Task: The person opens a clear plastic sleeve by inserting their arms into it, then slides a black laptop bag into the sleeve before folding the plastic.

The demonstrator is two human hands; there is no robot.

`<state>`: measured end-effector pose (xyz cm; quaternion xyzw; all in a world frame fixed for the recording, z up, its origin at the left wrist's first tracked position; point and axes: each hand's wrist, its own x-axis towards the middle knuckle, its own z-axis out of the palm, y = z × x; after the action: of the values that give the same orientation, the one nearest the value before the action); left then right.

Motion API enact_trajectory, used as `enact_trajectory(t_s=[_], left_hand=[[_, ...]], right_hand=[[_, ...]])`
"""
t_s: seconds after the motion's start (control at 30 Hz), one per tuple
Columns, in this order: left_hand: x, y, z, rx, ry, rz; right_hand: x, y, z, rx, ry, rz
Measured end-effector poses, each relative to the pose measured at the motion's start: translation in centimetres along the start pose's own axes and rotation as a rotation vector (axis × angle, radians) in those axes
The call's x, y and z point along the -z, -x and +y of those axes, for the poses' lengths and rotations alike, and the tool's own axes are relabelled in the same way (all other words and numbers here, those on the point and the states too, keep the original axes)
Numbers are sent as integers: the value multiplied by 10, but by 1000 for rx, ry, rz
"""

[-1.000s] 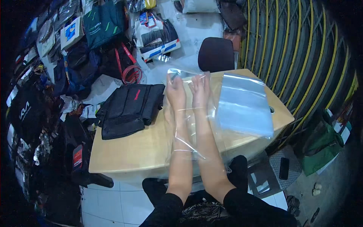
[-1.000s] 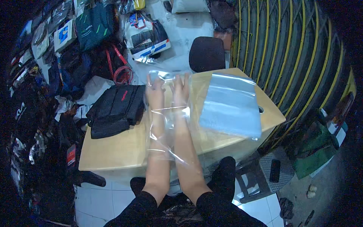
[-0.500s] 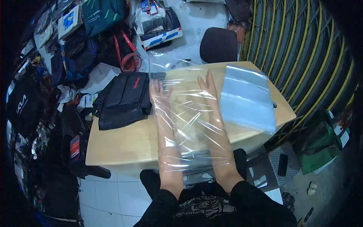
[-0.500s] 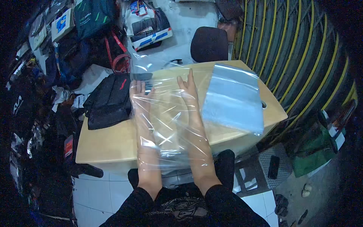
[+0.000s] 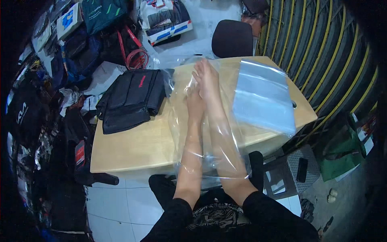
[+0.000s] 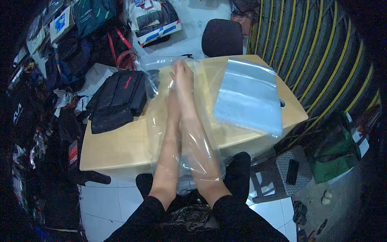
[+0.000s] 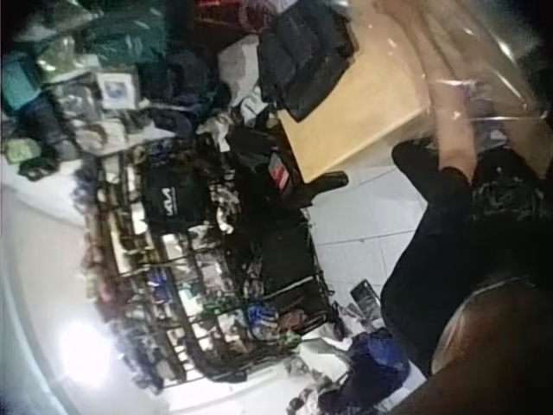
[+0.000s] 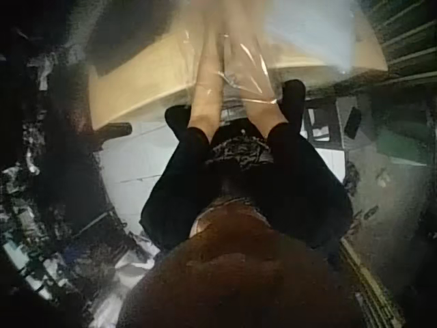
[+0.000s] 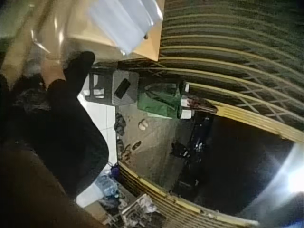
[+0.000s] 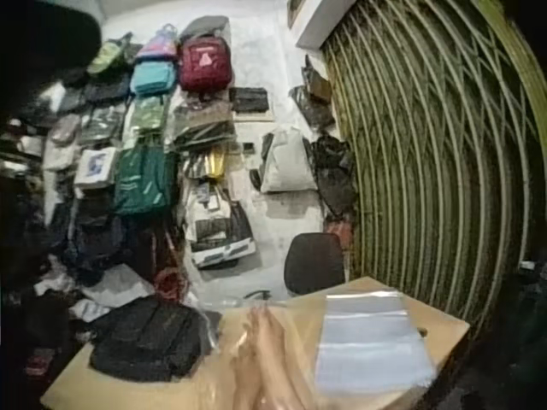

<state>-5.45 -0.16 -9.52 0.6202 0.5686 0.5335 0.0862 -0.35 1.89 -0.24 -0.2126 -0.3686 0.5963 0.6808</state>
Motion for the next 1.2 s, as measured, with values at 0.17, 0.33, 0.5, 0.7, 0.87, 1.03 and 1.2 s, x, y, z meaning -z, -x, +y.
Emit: enact_trajectory(t_s=[0.17,0.33,0.5,0.7,0.87,1.03,1.2], left_hand=[[4,-4,-3,257,160,-52],[30,-14,23,252,339,93],[78,-15,8,286,783,274],[80,-7,3,399,885,269],[64,-2,-18,265,637,280],[9,0,-17,198,372,202],[2,-28,-46,331,-192,-33]], right_hand=[[6,12,-4,-87,49,-34],[43,10,18,167,439,20],[66,25,10,279,994,51],[59,27,0,151,1068,102],[43,20,19,348,1041,-1],[38,22,23,227,1036,24],[24,88,15,-43,897,41]])
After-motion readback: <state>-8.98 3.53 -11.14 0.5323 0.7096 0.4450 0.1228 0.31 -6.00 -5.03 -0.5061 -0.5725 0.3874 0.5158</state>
